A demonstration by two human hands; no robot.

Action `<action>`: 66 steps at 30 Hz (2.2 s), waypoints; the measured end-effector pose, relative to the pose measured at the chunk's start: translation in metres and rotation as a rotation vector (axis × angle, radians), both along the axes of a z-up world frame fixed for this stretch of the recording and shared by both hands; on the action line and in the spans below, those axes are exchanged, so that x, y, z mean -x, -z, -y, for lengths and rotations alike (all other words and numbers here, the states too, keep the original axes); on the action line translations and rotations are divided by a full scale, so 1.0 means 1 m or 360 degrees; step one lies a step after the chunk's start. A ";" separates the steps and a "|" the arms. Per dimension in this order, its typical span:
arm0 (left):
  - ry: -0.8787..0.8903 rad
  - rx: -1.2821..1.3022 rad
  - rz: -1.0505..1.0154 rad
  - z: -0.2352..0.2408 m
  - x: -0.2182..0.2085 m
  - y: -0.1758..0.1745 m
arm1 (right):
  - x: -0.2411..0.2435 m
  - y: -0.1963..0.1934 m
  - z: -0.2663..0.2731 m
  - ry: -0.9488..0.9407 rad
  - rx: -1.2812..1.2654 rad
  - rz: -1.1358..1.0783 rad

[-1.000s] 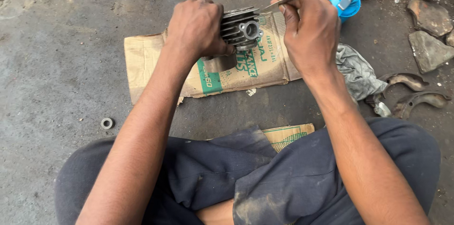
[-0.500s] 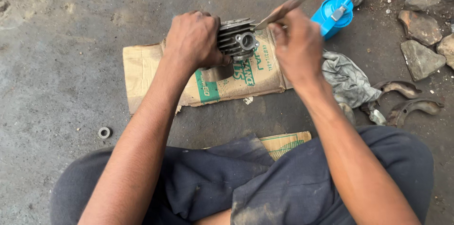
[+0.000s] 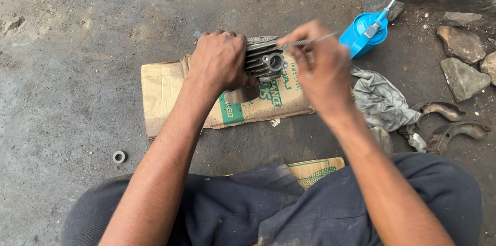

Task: The person sits on the ground and uses a metal file to scrape and clean the surfaces of a metal engine cylinder head. They rotate the part to access different sides and use a rag to wipe away debris. The person also uses a blue oil can to apply lubricant to the cylinder bore.

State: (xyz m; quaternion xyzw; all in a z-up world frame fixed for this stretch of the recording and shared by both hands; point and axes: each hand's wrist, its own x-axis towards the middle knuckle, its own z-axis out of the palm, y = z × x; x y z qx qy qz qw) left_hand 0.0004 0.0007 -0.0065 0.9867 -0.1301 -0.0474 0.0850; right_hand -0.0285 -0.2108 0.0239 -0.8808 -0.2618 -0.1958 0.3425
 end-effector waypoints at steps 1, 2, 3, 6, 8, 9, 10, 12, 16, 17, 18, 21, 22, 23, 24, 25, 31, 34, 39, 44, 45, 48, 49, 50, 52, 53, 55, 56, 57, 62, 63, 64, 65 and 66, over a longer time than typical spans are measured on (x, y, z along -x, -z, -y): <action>0.0041 0.0029 0.0122 -0.001 0.000 0.001 | 0.001 0.004 -0.005 -0.0050 -0.0030 0.0023; 0.0081 0.0058 0.0245 -0.002 0.001 0.002 | 0.001 0.009 -0.012 -0.0100 -0.0060 0.0046; 0.0128 0.0088 0.0364 -0.002 0.002 0.002 | 0.002 0.013 -0.014 -0.0144 -0.0090 0.0066; 0.0014 0.0051 0.0089 0.001 0.000 0.003 | -0.003 0.016 -0.006 0.0117 0.0223 0.0197; 0.0026 0.0063 0.0119 0.000 0.000 0.003 | -0.005 0.013 0.003 0.0129 0.0218 0.0144; 0.0030 0.0073 0.0134 -0.001 0.001 0.004 | -0.006 0.012 0.008 0.0134 0.0218 0.0119; 0.0047 0.0096 0.0182 -0.002 0.002 0.005 | -0.006 0.013 0.007 0.0041 0.0106 0.0037; 0.0085 0.0146 0.0287 -0.003 0.001 0.007 | -0.009 0.016 0.004 -0.0141 -0.0115 -0.0119; 0.0085 0.0139 0.0331 -0.004 0.000 0.011 | -0.005 0.015 -0.004 -0.0164 -0.0153 -0.0327; 0.0071 0.0131 0.0287 -0.004 0.000 0.011 | -0.004 0.013 -0.003 -0.0162 -0.0152 -0.0310; 0.0057 0.0122 0.0243 -0.003 0.000 0.011 | -0.004 0.012 -0.002 -0.0160 -0.0152 -0.0292; 0.0101 0.0145 0.0330 -0.004 0.002 0.007 | -0.009 0.013 0.000 0.0017 -0.0344 -0.0874; 0.0081 0.0104 0.0276 -0.003 0.002 0.005 | -0.012 0.015 0.003 -0.0114 -0.0405 -0.0870; 0.0062 0.0062 0.0223 -0.001 0.001 0.003 | -0.015 0.016 0.006 -0.0247 -0.0466 -0.0866; 0.0042 0.0020 0.0171 -0.001 0.001 0.001 | -0.018 0.019 0.009 -0.0380 -0.0527 -0.0861; 0.0031 0.0022 0.0147 0.000 0.001 -0.001 | -0.019 0.021 0.011 -0.0348 -0.0536 -0.0832; 0.0010 0.0039 0.0130 0.000 0.001 -0.005 | -0.017 0.019 0.015 -0.0151 -0.0973 -0.0998; 0.0040 0.0080 0.0212 -0.001 0.002 -0.003 | -0.018 0.019 0.013 -0.0110 -0.1142 -0.1004; 0.0047 0.0074 0.0315 0.000 0.003 -0.003 | -0.014 0.015 0.014 -0.0275 -0.1263 -0.1101; 0.0061 0.0122 0.0475 0.000 0.008 -0.001 | -0.016 0.009 0.012 -0.0024 -0.1207 -0.0913; 0.0070 0.0166 0.0537 0.002 0.011 0.000 | -0.015 0.009 0.014 0.0066 -0.1188 -0.0786; 0.0050 0.0087 0.0583 0.001 0.022 0.001 | -0.010 0.009 0.015 0.0131 -0.1194 -0.0631; 0.0038 0.0087 0.0640 0.001 0.026 0.001 | -0.008 0.006 0.016 0.0131 -0.1034 -0.0548; 0.0027 0.0087 0.0696 0.003 0.031 0.001 | -0.006 0.004 0.017 0.0131 -0.0875 -0.0465; -0.0045 0.0100 0.0788 0.001 0.038 0.002 | -0.003 -0.003 0.020 0.0109 -0.0675 -0.0443; -0.0099 0.0133 0.0821 0.002 0.041 0.005 | -0.001 -0.006 0.024 0.0097 -0.0617 -0.0504; -0.0166 0.0223 0.0873 0.003 0.047 0.012 | 0.001 -0.011 0.035 0.0082 -0.0498 -0.0545; -0.0178 0.0279 0.0894 0.003 0.051 0.016 | 0.001 -0.012 0.040 0.0077 -0.0437 -0.0525; -0.0194 0.0325 0.0915 0.001 0.053 0.018 | -0.001 -0.012 0.043 0.0065 -0.0384 -0.0506; -0.0127 0.0455 0.0650 -0.007 0.049 0.022 | -0.013 -0.001 0.053 -0.0011 -0.0754 -0.1049; -0.0122 0.0453 0.0545 -0.011 0.047 0.021 | -0.015 0.003 0.052 -0.0062 -0.0891 -0.1156; -0.0077 0.0453 0.0550 -0.014 0.044 0.022 | -0.017 0.002 0.055 -0.0097 -0.0811 -0.1147; -0.0041 0.0447 0.0556 -0.017 0.041 0.021 | -0.019 0.000 0.058 -0.0143 -0.0730 -0.1140; -0.0006 0.0441 0.0562 -0.021 0.037 0.021 | -0.021 -0.002 0.058 -0.0188 -0.0649 -0.1132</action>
